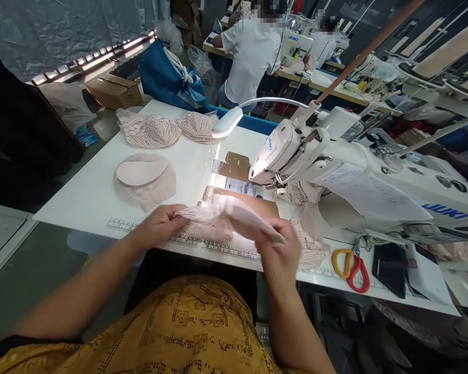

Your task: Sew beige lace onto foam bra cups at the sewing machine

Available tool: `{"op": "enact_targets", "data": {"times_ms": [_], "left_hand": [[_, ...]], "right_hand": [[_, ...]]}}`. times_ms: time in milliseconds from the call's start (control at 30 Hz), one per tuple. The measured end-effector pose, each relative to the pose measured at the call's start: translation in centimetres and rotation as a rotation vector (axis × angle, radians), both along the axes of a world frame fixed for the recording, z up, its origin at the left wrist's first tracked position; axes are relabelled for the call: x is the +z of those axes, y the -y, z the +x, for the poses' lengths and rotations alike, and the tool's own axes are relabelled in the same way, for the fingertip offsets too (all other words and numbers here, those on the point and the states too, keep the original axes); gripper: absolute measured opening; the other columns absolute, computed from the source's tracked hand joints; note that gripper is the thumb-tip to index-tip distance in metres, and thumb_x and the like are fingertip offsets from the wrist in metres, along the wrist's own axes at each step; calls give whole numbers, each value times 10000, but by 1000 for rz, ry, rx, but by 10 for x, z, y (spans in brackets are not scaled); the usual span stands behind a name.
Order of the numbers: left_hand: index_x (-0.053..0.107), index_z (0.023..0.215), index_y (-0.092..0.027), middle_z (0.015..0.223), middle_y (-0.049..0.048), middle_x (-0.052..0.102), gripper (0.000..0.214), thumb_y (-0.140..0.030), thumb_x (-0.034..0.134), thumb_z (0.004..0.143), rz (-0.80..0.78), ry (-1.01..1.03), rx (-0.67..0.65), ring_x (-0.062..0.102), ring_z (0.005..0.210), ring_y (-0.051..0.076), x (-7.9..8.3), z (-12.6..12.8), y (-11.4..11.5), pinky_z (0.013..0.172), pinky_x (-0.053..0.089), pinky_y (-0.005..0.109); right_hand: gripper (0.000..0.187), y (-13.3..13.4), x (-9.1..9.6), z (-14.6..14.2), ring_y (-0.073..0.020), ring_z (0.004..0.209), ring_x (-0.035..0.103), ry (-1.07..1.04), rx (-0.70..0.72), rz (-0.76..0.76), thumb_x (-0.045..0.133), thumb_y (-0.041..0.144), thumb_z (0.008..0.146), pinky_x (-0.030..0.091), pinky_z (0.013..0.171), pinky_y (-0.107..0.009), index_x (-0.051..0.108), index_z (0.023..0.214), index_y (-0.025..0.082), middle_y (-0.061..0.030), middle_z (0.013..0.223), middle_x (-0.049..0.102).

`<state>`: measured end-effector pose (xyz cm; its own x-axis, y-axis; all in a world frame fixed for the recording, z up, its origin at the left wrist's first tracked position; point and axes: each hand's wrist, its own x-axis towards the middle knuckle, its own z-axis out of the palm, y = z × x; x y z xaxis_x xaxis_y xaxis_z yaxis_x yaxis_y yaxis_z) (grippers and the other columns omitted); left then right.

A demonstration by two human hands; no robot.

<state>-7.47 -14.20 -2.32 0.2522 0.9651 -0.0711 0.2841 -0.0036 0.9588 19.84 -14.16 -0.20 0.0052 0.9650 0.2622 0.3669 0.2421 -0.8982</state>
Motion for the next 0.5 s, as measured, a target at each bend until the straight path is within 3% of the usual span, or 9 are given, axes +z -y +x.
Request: {"op": "enact_targets", "data": {"times_ms": [67,133,200,300,367,433,500], "left_hand": [[659,1218,-186,1081,112,711,482,-534,522,914,-75,293,-240,674,987,263,3,16,6,839,554,377],[499,1415,-248,1344,142,590,658,-616,559,873,-107,483,-443,617,1153,298,10,30,11,920,539,407],[321,1513,-316,1506,146,423,836,-684,595,814,-108,574,-509,605,1172,309,15,35,12,867,568,386],[312,1507,-339,1530,147,375,834,-648,638,804,-12,533,-289,635,1066,261,12,29,9,735,584,316],[383,1473,-300,1489,142,432,786,-568,688,800,20,434,-146,597,1129,262,7,23,7,819,566,327],[469,1420,-238,1405,145,528,739,-501,728,780,-112,386,-199,584,1167,286,1,21,8,898,543,364],[561,1330,-177,1244,144,646,646,-444,736,769,-308,436,-328,644,1072,292,-1,22,12,868,555,376]], "right_hand": [[204,-2,-10,-12,-181,737,605,-79,267,-257,639,411,845,490,670,-298,677,892,217,-23,808,662],[251,-1,-20,-24,-170,728,615,-242,500,-493,650,448,841,495,680,-289,701,903,210,-10,790,676],[276,0,-27,-30,-161,702,617,-394,589,-658,696,465,802,498,675,-283,710,894,205,0,763,681],[280,4,-34,-28,-168,718,629,-534,586,-698,788,431,706,513,708,-295,713,850,202,6,757,688],[268,4,-34,-26,-183,762,637,-573,542,-665,780,436,703,521,733,-309,707,835,214,3,780,687],[270,3,-33,-26,-191,760,626,-568,482,-645,713,487,751,520,702,-311,679,809,225,1,766,666],[292,0,-31,-27,-174,688,583,-555,401,-600,677,517,767,497,622,-291,611,756,233,9,724,623]]}}
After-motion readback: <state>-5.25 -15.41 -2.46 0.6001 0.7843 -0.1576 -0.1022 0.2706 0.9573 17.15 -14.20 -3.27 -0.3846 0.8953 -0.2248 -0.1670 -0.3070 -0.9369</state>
